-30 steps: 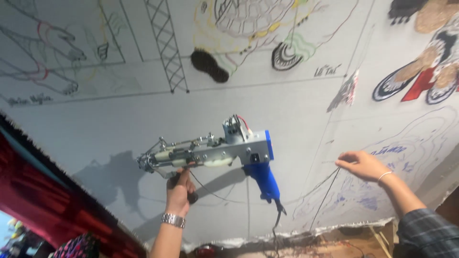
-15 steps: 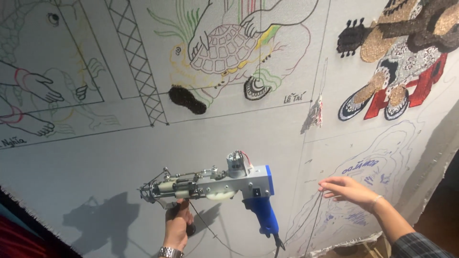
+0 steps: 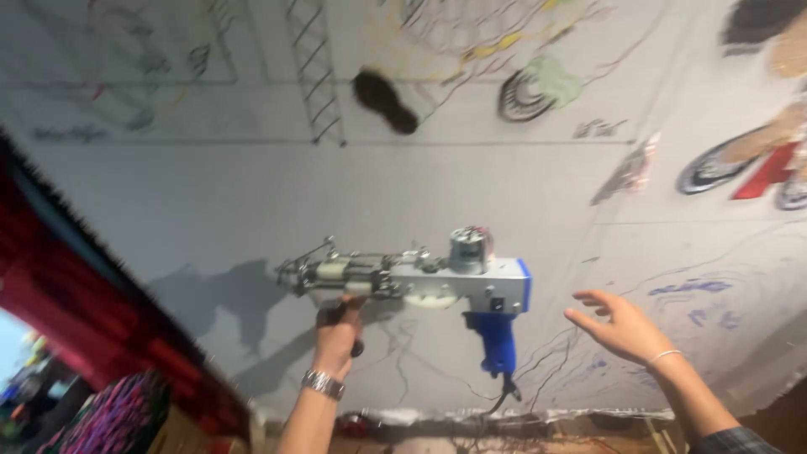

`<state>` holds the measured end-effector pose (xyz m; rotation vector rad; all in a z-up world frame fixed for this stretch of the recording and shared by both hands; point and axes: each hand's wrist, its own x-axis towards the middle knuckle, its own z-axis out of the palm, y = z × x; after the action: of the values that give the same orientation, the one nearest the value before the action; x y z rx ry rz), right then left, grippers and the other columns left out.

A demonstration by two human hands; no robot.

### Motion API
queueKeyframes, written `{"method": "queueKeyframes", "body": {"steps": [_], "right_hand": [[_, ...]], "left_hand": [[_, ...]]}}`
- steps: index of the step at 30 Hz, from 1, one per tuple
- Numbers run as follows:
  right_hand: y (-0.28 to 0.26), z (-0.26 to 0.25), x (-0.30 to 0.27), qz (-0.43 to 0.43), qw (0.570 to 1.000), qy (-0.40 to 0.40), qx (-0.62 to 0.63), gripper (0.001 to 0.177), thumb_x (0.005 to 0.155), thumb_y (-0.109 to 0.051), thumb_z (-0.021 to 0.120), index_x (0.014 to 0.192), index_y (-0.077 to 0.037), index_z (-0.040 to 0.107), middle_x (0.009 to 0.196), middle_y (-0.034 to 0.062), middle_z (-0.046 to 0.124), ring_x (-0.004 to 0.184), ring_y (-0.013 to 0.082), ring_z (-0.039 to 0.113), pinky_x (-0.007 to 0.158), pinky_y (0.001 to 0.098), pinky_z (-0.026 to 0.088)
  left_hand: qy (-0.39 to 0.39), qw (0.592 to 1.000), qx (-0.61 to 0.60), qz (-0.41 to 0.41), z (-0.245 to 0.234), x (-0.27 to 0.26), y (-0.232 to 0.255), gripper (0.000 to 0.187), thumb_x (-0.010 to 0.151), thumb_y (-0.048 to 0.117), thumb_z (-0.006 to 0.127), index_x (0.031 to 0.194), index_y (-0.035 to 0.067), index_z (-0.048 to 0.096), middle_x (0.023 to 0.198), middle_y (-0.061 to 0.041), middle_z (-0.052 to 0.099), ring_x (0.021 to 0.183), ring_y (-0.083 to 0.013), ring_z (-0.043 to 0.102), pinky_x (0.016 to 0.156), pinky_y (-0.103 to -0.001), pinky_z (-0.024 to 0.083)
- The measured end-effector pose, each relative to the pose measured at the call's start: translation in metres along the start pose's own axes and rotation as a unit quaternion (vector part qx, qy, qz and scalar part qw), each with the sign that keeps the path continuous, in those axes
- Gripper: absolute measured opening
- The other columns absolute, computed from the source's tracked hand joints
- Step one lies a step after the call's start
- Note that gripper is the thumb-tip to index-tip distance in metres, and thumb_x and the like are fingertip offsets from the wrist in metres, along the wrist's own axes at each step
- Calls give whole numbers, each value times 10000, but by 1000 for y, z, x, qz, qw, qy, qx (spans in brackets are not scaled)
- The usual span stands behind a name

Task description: Using a tufting gun to create a rug on a vertical frame.

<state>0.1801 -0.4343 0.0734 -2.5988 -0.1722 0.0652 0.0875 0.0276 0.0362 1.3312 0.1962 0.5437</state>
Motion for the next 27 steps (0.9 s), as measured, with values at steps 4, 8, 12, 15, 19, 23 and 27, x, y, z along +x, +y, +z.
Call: {"method": "queueKeyframes", "body": {"steps": [4,8,12,15,19,23,27], "right_hand": [[-32,13,-4,-121,913,-194,337,721,832,-482,693,1439,-115,560,1387,98,667,1290,255,618,1068,434,488],[-35,66,9,-205,882,-249,343,770,824,-422,719,1435,-2,512,1398,140,638,1310,259,560,1077,420,426],[-71,100,-10,-123,777,-374,491,795,781,-442,721,1378,57,559,1243,219,748,1121,337,725,912,514,612],[-67,126,-4,-92,735,-380,554,810,868,-466,746,1401,107,535,1124,257,685,993,394,708,819,535,590],[-86,123,-14,-119,619,-488,604,967,826,-613,716,1434,105,495,1266,300,644,1120,420,664,960,552,534],[-126,107,-42,-183,466,-567,654,1074,807,-747,614,1434,106,434,1419,291,566,1253,398,597,1036,570,472],[-159,136,-43,-68,647,-491,580,937,835,-662,610,1478,0,448,1374,244,601,1203,372,608,1011,569,485]], "left_hand": [[49,999,11,-6,-3,-17,-1,202,941,288,739,834,137,659,601,103,487,501,-42,396,449,-264,282],[37,999,19,-4,-1,-44,10,137,952,262,709,876,148,713,604,98,527,492,-35,404,454,-248,296],[93,995,-2,-33,-14,-62,10,73,905,170,738,887,104,713,603,85,512,479,-46,396,434,-263,274],[104,992,-12,-70,-29,-72,9,78,907,190,726,902,113,734,579,70,511,456,-60,410,425,-264,291],[114,990,-4,-87,-53,-86,17,159,927,244,746,857,106,707,575,53,529,457,-69,428,427,-270,322],[136,988,12,-78,-88,-101,33,158,959,224,737,902,89,677,589,47,531,478,-81,450,451,-275,344],[118,991,-50,-43,-114,-122,49,92,943,170,706,951,102,644,543,36,466,452,-99,415,447,-287,333]]}}
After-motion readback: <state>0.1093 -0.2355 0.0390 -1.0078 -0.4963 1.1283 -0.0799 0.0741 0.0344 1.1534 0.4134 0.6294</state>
